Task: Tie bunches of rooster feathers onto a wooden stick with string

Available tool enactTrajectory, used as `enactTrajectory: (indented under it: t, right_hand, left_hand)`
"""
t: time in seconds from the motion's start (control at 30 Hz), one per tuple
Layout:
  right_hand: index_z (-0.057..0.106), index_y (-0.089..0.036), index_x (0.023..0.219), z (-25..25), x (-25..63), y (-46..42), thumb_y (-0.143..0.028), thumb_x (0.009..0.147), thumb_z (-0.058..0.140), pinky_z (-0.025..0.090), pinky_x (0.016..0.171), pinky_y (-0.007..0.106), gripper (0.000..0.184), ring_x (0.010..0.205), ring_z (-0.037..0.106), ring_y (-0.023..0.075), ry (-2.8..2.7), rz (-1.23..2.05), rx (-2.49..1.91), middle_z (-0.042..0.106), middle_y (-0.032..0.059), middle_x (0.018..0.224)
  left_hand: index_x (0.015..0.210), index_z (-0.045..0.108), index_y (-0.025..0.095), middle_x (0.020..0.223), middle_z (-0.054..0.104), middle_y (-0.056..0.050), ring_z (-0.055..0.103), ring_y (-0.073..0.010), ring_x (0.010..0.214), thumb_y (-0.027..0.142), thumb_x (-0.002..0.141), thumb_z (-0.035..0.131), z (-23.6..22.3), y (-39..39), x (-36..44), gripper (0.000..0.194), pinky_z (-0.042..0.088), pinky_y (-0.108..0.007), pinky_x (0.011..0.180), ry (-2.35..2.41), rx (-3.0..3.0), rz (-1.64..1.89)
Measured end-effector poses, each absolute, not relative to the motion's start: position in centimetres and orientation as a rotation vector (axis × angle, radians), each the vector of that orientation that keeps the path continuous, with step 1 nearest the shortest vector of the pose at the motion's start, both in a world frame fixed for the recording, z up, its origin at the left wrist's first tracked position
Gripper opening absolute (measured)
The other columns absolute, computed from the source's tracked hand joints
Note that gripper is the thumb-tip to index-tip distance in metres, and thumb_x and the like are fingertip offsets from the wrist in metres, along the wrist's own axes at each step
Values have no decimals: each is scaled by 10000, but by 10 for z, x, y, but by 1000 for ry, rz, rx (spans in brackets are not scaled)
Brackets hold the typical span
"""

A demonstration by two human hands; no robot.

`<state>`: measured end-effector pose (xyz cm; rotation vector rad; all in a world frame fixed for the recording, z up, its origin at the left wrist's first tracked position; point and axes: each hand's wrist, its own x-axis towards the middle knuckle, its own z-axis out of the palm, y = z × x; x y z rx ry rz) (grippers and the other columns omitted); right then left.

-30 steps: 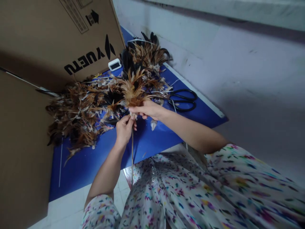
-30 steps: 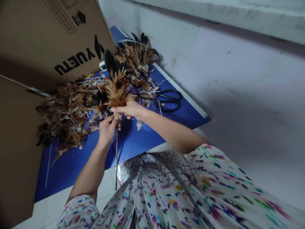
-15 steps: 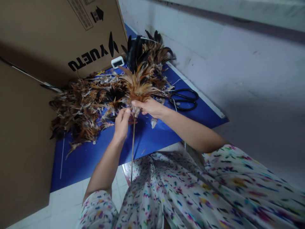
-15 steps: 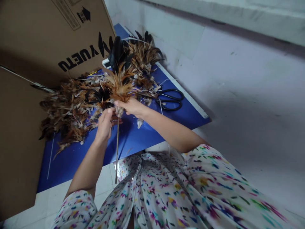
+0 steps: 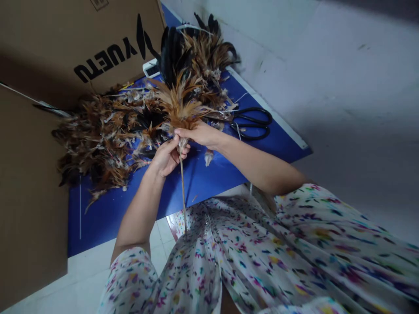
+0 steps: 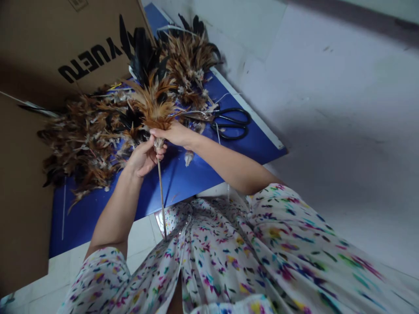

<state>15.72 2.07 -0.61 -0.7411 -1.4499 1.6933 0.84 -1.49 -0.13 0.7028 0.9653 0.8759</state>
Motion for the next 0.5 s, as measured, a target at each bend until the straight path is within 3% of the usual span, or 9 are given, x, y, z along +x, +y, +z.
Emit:
enactTrajectory:
  t: [0.27, 0.5]
  right_hand:
    - [556, -149, 664, -5, 153, 18, -272, 886, 607, 414, 461, 169, 259, 455, 468, 50, -1470, 1657, -836, 583, -26, 522]
    - [575, -150, 717, -9, 147, 14, -259, 847, 648, 446, 443, 204, 184, 462, 516, 75, -1418, 1662, -881, 601, -15, 579]
  left_hand:
    - [818, 632, 89, 762, 668, -113, 516, -59, 528, 228, 868, 619, -1, -18, 3, 148, 367, -147, 419, 902, 655, 856]
    - [815, 579, 99, 701, 623, -82, 495, -53, 512, 210, 829, 671, 1, -22, 2, 144, 306, -127, 407, 913, 634, 793]
